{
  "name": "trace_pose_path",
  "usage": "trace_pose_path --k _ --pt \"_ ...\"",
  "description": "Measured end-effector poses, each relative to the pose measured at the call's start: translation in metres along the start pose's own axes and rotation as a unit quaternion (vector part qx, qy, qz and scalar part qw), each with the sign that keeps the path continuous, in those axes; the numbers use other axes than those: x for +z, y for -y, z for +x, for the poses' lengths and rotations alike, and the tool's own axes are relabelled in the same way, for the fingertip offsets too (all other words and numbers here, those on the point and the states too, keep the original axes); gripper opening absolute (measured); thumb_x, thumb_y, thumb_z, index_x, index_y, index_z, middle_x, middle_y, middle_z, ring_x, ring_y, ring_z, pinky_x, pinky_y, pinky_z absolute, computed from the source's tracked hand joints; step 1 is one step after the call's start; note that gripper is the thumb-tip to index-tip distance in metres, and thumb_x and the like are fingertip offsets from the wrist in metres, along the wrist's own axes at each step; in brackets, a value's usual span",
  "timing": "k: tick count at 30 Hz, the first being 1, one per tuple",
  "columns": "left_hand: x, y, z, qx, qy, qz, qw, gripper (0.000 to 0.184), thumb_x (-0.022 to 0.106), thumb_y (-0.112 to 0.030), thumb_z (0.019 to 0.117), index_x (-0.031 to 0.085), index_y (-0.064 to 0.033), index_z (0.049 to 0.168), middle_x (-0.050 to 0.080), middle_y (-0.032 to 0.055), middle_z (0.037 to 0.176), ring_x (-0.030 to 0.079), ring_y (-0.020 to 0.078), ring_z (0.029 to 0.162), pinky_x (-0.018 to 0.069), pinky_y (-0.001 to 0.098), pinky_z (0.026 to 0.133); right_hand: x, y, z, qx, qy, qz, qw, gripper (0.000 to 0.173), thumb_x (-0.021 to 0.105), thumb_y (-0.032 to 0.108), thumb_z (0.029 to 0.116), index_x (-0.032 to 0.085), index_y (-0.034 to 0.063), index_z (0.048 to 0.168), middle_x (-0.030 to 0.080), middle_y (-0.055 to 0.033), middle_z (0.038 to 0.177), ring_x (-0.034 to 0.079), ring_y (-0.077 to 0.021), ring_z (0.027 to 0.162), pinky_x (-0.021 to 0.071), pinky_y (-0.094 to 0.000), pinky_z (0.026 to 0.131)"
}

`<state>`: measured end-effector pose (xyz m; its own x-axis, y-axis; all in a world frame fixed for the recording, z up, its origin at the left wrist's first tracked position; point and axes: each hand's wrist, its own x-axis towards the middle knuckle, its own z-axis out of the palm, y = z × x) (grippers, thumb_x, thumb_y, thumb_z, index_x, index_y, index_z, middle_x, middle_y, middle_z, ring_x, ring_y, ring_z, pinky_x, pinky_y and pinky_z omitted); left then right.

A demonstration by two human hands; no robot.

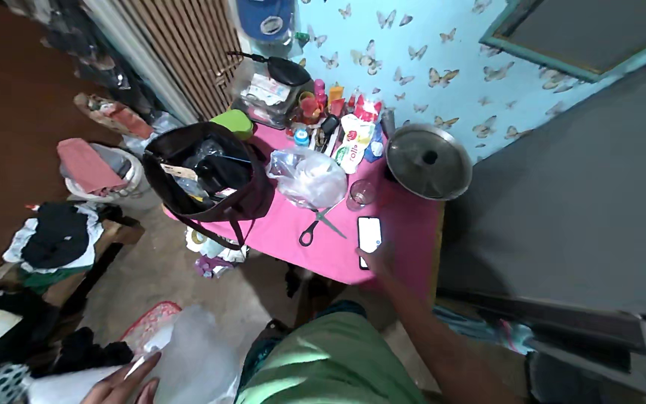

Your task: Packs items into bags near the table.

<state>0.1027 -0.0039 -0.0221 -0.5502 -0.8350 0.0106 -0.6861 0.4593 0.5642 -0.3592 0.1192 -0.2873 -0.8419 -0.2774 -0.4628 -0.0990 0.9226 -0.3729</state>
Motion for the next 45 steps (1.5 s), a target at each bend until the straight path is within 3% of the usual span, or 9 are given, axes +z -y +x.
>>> trace_pose_path --k 7,10,12,16,19,24,29,37,45 --pt "0.003 -0.008 0.01 -0.044 -0.035 0.007 0.998 0.028 0.06 -0.01 0.0997 0.07 0.0049 0.121 0.068 0.0288 0.114 0.068 0.0337 0.104 0.0551 0.0411 0.093 -0.025 0.003 -0.015 -0.049 0.152 0.186 0.97 0.092 0.088 0.03 0.0784 0.04 -0.0059 0.148 0.057 -0.0256 0.138 0.059 -0.0308 0.127 0.0495 -0.0459 0.108" --pt "-0.002 0.002 0.012 -0.075 -0.047 0.0 0.996 0.028 0.06 -0.012 0.1005 0.071 0.0037 0.121 0.068 0.0283 0.117 0.068 0.0354 0.106 0.0548 0.0447 0.094 -0.043 0.022 -0.042 -0.018 0.293 0.24 0.925 0.034 0.067 0.028 0.0982 0.064 -0.002 0.115 0.066 -0.0099 0.094 0.064 -0.015 0.081 0.0554 -0.0358 0.074" --pt "-0.003 0.013 0.019 -0.093 -0.057 -0.009 0.994 0.027 0.06 -0.015 0.1009 0.072 0.0026 0.118 0.069 0.0252 0.115 0.068 0.0324 0.106 0.0553 0.0448 0.094 -0.055 0.045 -0.064 0.019 0.41 0.27 0.871 0.029 0.048 0.031 0.1069 0.062 0.0059 0.109 0.062 -0.0017 0.079 0.06 -0.0093 0.066 0.054 -0.0287 0.061" --pt "-0.007 0.035 0.059 -0.121 -0.096 -0.026 0.988 0.029 0.055 -0.021 0.1014 0.071 0.0026 0.102 0.07 0.0188 0.1 0.069 0.0291 0.093 0.0561 0.0495 0.084 -0.067 0.115 -0.095 -0.016 0.516 0.293 0.805 0.034 0.053 0.022 0.0958 0.054 0.008 0.127 0.063 -0.0026 0.093 0.065 -0.0135 0.076 0.0582 -0.0326 0.067" --pt "-0.006 0.059 0.106 -0.119 -0.141 -0.049 0.982 0.04 0.057 -0.042 0.0994 0.07 -0.0041 0.097 0.068 0.009 0.089 0.066 0.0199 0.082 0.056 0.0441 0.073 -0.077 0.195 -0.105 -0.179 0.518 0.256 0.796 0.074 0.076 0.025 0.0759 0.049 0.0074 0.142 0.066 -0.0054 0.113 0.068 -0.0159 0.092 0.0607 -0.0347 0.074" --pt "-0.014 0.103 0.201 -0.118 -0.129 -0.091 0.98 0.038 0.063 -0.043 0.0972 0.069 -0.0076 0.111 0.07 0.0063 0.088 0.068 0.0201 0.076 0.0577 0.0466 0.069 -0.092 0.355 -0.114 -0.465 0.284 -0.097 0.833 0.099 0.088 0.04 0.0733 0.04 0.008 0.153 0.057 -0.0176 0.14 0.06 -0.0281 0.124 0.0515 -0.0491 0.104" --pt "-0.023 0.139 0.289 -0.209 0.057 -0.057 0.975 0.058 0.058 -0.057 0.0986 0.064 -0.0088 0.131 0.072 0.0181 0.102 0.07 0.0379 0.096 0.0531 0.0623 0.086 -0.038 0.457 -0.13 -0.505 -0.022 -0.32 0.801 0.086 0.084 -0.001 0.0735 0.043 -0.0046 0.15 0.053 -0.0317 0.139 0.053 -0.0529 0.125 0.0479 -0.0684 0.094" --pt "0.019 0.16 0.36 -0.224 0.232 -0.111 0.94 0.078 0.043 -0.063 0.1014 0.025 -0.0166 0.162 0.062 0.0227 0.135 0.06 0.0422 0.125 0.0455 0.0666 0.102 0.043 0.505 -0.108 -0.403 0.043 -0.397 0.823 0.059 0.066 -0.004 0.091 0.046 -0.0025 0.147 0.056 -0.0285 0.137 0.055 -0.0497 0.125 0.0484 -0.0644 0.097" --pt "0.011 0.189 0.372 -0.16 0.237 -0.191 0.939 0.056 0.041 -0.03 0.1086 0.031 -0.0064 0.159 0.058 0.0253 0.14 0.057 0.0377 0.13 0.0431 0.0567 0.109 0.045 0.473 -0.139 -0.39 0.131 -0.358 0.838 0.059 0.054 -0.007 0.096 0.047 0.0119 0.151 0.058 -0.0193 0.143 0.054 -0.0431 0.132 0.0426 -0.0632 0.106"
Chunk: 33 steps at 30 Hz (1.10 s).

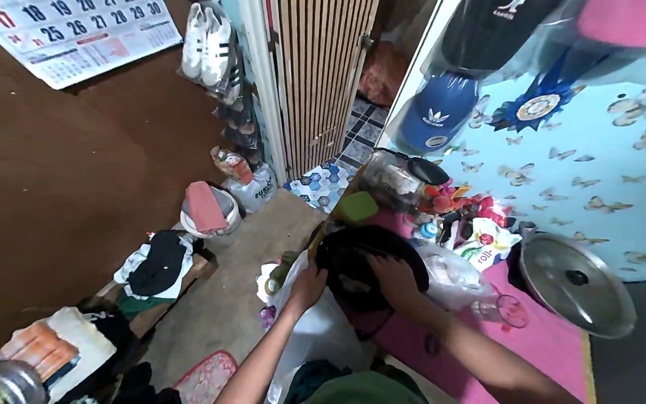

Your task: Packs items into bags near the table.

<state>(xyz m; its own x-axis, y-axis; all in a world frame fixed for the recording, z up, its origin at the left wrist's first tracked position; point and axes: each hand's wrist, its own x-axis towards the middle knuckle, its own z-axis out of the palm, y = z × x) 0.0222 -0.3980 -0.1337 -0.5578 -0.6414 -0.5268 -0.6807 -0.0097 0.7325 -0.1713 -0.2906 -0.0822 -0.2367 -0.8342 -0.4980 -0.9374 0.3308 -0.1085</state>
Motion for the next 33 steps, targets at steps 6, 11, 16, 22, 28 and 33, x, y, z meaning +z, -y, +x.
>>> trace_pose_path --k 6,11,16,22,28,33 --pt "-0.011 -0.007 0.008 -0.007 0.034 0.047 0.998 0.055 0.042 -0.035 0.1078 0.037 -0.008 0.156 0.062 0.0235 0.132 0.061 0.0375 0.123 0.0458 0.0592 0.104 0.015 -0.044 0.069 -0.002 0.009 0.148 0.989 0.044 0.066 0.01 0.0967 0.058 0.0153 0.14 0.069 -0.0212 0.121 0.065 -0.0431 0.113 0.0514 -0.0631 0.096" --pt "-0.037 -0.028 0.019 -0.006 -0.062 0.162 0.985 0.066 0.054 -0.063 0.0975 0.056 -0.0134 0.141 0.071 0.0181 0.112 0.068 0.0387 0.105 0.0511 0.0641 0.091 0.031 -0.091 0.103 -0.104 0.165 0.175 0.965 0.042 0.073 0.016 0.0946 0.064 0.0028 0.134 0.065 -0.0242 0.127 0.062 -0.039 0.119 0.0457 -0.0602 0.104" --pt "-0.048 -0.044 0.031 0.032 -0.081 0.229 0.97 0.042 0.062 -0.047 0.0989 0.071 -0.0103 0.117 0.072 0.0186 0.108 0.068 0.041 0.102 0.0508 0.0659 0.085 0.014 -0.029 0.06 -0.018 -0.033 0.131 0.991 0.035 0.065 0.01 0.0976 0.064 0.0041 0.132 0.062 -0.0245 0.133 0.058 -0.043 0.126 0.0456 -0.0613 0.106" --pt "-0.049 -0.037 0.043 0.032 -0.094 0.253 0.962 0.033 0.058 -0.037 0.1018 0.072 -0.0078 0.109 0.072 0.0202 0.102 0.068 0.0423 0.099 0.0511 0.0663 0.08 0.003 -0.003 -0.005 -0.21 0.019 0.281 0.936 0.057 0.069 0.035 0.0983 0.055 0.006 0.145 0.057 -0.0217 0.141 0.055 -0.035 0.131 0.0429 -0.0516 0.112" --pt "-0.055 -0.03 0.05 0.033 -0.089 0.272 0.958 0.033 0.056 -0.037 0.1042 0.071 -0.0092 0.115 0.072 0.0198 0.102 0.068 0.0418 0.1 0.0506 0.065 0.082 0.007 -0.027 0.03 -0.172 0.036 0.316 0.932 0.028 0.058 0.02 0.1049 0.07 -0.0019 0.118 0.071 -0.0202 0.108 0.069 -0.0299 0.102 0.053 -0.0495 0.096" --pt "-0.054 -0.026 0.049 0.031 -0.075 0.271 0.959 0.035 0.054 -0.039 0.1051 0.07 -0.0101 0.116 0.072 0.0189 0.101 0.068 0.0405 0.099 0.051 0.0635 0.083 -0.008 -0.046 0.036 -0.055 -0.061 0.473 0.877 0.027 0.055 0.019 0.1065 0.068 -0.0022 0.118 0.07 -0.0191 0.103 0.071 -0.0256 0.084 0.0609 -0.0453 0.08"
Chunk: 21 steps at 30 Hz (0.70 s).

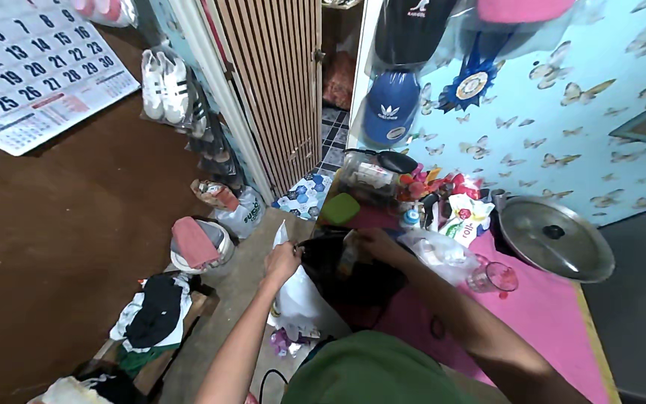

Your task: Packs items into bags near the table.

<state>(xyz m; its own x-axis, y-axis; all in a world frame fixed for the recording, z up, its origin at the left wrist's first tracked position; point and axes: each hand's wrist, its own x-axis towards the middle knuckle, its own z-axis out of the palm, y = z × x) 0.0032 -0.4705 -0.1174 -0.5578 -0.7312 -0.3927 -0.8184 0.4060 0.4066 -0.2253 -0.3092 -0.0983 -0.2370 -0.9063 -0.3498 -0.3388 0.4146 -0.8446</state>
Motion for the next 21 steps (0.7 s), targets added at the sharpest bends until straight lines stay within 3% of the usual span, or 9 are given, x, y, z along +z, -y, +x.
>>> trace_pose_path --k 5,7,9,12,14,16,19,21 --pt "0.003 0.001 -0.001 -0.002 -0.003 -0.009 1.0 0.035 0.053 -0.038 0.1059 0.069 -0.0084 0.116 0.071 0.0196 0.1 0.068 0.0409 0.098 0.0508 0.0639 0.082 -0.015 -0.005 -0.026 0.063 -0.12 0.265 0.955 0.031 0.047 0.011 0.1085 0.054 -0.0029 0.135 0.065 -0.0204 0.119 0.071 -0.0275 0.097 0.0622 -0.0447 0.084" --pt "0.003 0.0 -0.001 -0.003 -0.004 -0.016 1.0 0.035 0.052 -0.037 0.1061 0.068 -0.0072 0.117 0.071 0.0207 0.1 0.068 0.0417 0.097 0.0504 0.0644 0.082 -0.015 -0.015 -0.041 0.062 -0.136 0.319 0.936 0.032 0.044 0.01 0.1093 0.05 -0.0035 0.138 0.064 -0.0204 0.121 0.07 -0.0278 0.1 0.0613 -0.0455 0.087" --pt "0.003 -0.001 -0.002 -0.006 -0.002 -0.022 1.0 0.036 0.052 -0.037 0.1064 0.068 -0.0066 0.117 0.07 0.0215 0.1 0.067 0.0423 0.098 0.0505 0.0647 0.082 -0.01 -0.029 -0.049 0.071 -0.16 0.305 0.936 0.031 0.046 0.009 0.1081 0.052 -0.0052 0.135 0.065 -0.0205 0.115 0.071 -0.0271 0.095 0.0615 -0.0455 0.085" --pt "0.003 -0.003 0.001 -0.004 0.007 -0.016 1.0 0.036 0.051 -0.036 0.1067 0.067 -0.0071 0.119 0.07 0.0212 0.102 0.068 0.0418 0.099 0.0509 0.0649 0.083 -0.001 -0.04 -0.051 0.103 -0.148 0.131 0.975 0.035 0.055 0.01 0.1045 0.053 -0.0036 0.137 0.064 -0.0226 0.121 0.068 -0.0297 0.104 0.0573 -0.0473 0.092" --pt "0.003 -0.003 0.003 0.002 0.013 -0.015 1.0 0.036 0.051 -0.035 0.1066 0.067 -0.006 0.122 0.07 0.0231 0.107 0.067 0.0434 0.103 0.0503 0.0669 0.085 0.002 -0.035 -0.052 0.111 -0.14 -0.037 0.983 0.038 0.059 0.016 0.1032 0.055 -0.0039 0.136 0.065 -0.0253 0.12 0.066 -0.0363 0.109 0.053 -0.0546 0.097" --pt "0.004 -0.002 0.0 0.001 0.007 -0.013 1.0 0.036 0.051 -0.035 0.1063 0.067 -0.0066 0.121 0.07 0.0227 0.105 0.067 0.0436 0.102 0.0505 0.0664 0.085 0.004 -0.033 -0.056 0.154 -0.11 -0.168 0.967 0.039 0.061 0.019 0.1011 0.054 -0.0017 0.133 0.067 -0.0257 0.113 0.068 -0.0411 0.106 0.0537 -0.0592 0.093" --pt "0.006 -0.003 -0.007 0.0 -0.013 -0.012 1.0 0.036 0.052 -0.037 0.1063 0.068 -0.007 0.117 0.071 0.0214 0.099 0.068 0.0426 0.096 0.051 0.0645 0.082 0.004 -0.022 -0.063 0.245 -0.023 -0.284 0.927 0.056 0.065 0.022 0.0983 0.044 -0.0011 0.145 0.065 -0.0281 0.122 0.064 -0.0457 0.114 0.0517 -0.0624 0.095" --pt "0.007 -0.005 -0.012 -0.005 -0.016 -0.014 1.0 0.037 0.052 -0.039 0.1061 0.068 -0.007 0.117 0.071 0.0213 0.099 0.068 0.0427 0.097 0.0514 0.0641 0.081 0.012 -0.009 -0.068 0.241 0.007 -0.355 0.903 0.049 0.061 0.019 0.1005 0.048 0.0004 0.144 0.065 -0.0276 0.122 0.064 -0.0461 0.115 0.0524 -0.0621 0.092"
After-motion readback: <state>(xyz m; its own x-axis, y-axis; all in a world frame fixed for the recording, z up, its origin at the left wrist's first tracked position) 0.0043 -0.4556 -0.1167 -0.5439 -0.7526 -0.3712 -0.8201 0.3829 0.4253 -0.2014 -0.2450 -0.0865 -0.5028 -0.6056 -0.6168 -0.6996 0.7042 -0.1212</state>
